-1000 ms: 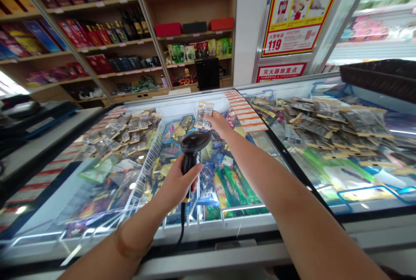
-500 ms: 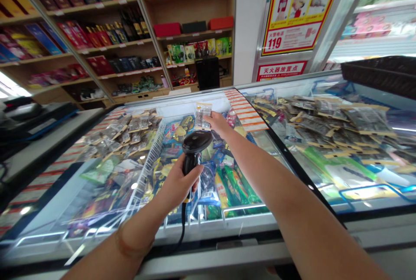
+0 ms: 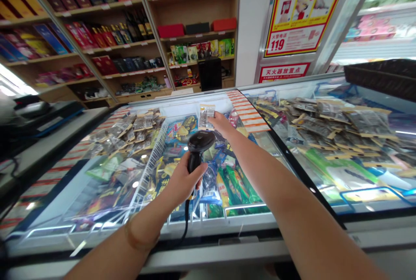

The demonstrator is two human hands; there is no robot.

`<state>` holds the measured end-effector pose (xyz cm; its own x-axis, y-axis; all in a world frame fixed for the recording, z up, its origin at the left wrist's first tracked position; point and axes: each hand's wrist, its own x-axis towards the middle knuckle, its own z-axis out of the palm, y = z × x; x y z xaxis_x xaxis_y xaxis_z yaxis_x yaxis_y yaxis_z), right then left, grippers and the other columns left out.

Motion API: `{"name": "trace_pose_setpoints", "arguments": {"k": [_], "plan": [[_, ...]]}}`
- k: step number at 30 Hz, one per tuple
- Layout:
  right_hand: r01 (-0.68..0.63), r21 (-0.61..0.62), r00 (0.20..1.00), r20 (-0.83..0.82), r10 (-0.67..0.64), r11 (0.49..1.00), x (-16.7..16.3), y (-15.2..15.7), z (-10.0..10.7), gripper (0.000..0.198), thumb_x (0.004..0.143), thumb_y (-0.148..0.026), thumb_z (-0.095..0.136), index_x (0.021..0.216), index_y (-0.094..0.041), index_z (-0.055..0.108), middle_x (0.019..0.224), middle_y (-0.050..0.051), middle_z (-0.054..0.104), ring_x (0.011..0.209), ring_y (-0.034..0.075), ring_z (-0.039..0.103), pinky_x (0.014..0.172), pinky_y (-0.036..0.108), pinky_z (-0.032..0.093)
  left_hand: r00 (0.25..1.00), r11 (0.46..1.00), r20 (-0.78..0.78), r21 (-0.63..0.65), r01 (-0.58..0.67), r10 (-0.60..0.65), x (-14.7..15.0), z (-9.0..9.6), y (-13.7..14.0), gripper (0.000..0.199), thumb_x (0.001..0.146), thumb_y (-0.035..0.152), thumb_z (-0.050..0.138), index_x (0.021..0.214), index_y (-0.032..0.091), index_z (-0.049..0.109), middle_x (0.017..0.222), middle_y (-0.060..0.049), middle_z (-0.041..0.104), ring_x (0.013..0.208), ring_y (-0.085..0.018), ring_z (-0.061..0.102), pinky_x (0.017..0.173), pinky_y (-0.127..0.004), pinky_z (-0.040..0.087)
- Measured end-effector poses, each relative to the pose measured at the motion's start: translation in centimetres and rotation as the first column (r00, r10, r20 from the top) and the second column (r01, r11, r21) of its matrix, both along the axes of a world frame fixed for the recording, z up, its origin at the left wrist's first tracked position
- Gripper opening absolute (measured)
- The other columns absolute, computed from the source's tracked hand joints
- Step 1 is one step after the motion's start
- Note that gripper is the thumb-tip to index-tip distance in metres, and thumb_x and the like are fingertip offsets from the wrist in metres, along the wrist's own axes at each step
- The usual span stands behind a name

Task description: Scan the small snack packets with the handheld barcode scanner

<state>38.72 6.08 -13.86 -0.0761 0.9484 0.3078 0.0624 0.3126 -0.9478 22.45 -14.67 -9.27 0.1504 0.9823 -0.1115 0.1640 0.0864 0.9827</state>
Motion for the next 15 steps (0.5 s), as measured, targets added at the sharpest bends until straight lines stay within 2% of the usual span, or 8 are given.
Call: {"name": "trace_pose_setpoints", "arguments": {"k": [3, 5, 8, 11, 15], "plan": [[0.01, 0.043, 1.0, 0.019, -0.011, 0.999, 0.0, 0.3, -0.3, 0.036, 0.07, -0.03, 0.066, 0.103, -0.016, 0.068, 0.096, 0.007, 0.077, 0.092, 0.024, 0.07, 0.085, 0.037, 0.054, 0.998, 0.998, 0.058, 0.044, -0.039, 0.037, 0.1, 0.2, -0.2, 0.043, 0.073, 0.041, 0.078, 0.102, 0.022, 0.053, 0.053, 0.009, 0.049, 0.04, -0.01, 0.045, 0.043, -0.023, 0.033], [0.012, 0.052, 0.999, 0.037, -0.014, 0.999, 0.0, 0.3, -0.5, 0.038, 0.072, -0.029, 0.064, 0.107, -0.016, 0.066, 0.098, 0.008, 0.077, 0.095, 0.025, 0.071, 0.088, 0.038, 0.055, 0.988, 0.998, 0.149, 0.024, -0.053, 0.049, 0.2, 0.9, -0.5, 0.041, 0.074, 0.044, 0.077, 0.098, 0.023, 0.051, 0.052, 0.01, 0.048, 0.038, -0.009, 0.044, 0.043, -0.023, 0.033], [0.113, 0.051, 0.984, 0.129, -0.119, 0.992, 0.0, 0.3, -0.3, 0.032, 0.076, -0.03, 0.063, 0.105, -0.017, 0.066, 0.09, 0.007, 0.076, 0.089, 0.024, 0.071, 0.084, 0.04, 0.057, 0.95, 0.998, 0.307, -0.029, -0.056, 0.062, -0.4, 2.6, -1.1, 0.039, 0.075, 0.047, 0.073, 0.091, 0.023, 0.048, 0.056, 0.009, 0.051, 0.039, -0.009, 0.045, 0.041, -0.022, 0.035], [0.169, -0.002, 0.972, 0.166, -0.166, 0.986, -1.0, 0.2, 0.5, 0.033, 0.079, -0.031, 0.064, 0.109, -0.018, 0.065, 0.085, 0.006, 0.074, 0.079, 0.023, 0.07, 0.073, 0.039, 0.059, 0.926, 0.997, 0.369, -0.028, -0.066, 0.072, -2.8, 4.5, -1.8, 0.04, 0.073, 0.047, 0.075, 0.09, 0.022, 0.048, 0.061, 0.007, 0.055, 0.04, -0.008, 0.046, 0.041, -0.022, 0.037], [0.075, -0.043, 0.989, 0.129, -0.069, 0.996, -6.1, 0.5, 3.2, 0.042, 0.085, -0.031, 0.061, 0.125, -0.019, 0.058, 0.092, 0.005, 0.073, 0.076, 0.021, 0.069, 0.065, 0.035, 0.059, 0.946, 0.982, 0.287, 0.068, -0.178, 0.152, -8.2, 5.7, -2.8, 0.039, 0.075, 0.046, 0.075, 0.092, 0.022, 0.049, 0.056, 0.008, 0.054, 0.039, -0.008, 0.045, 0.041, -0.021, 0.036]]}}
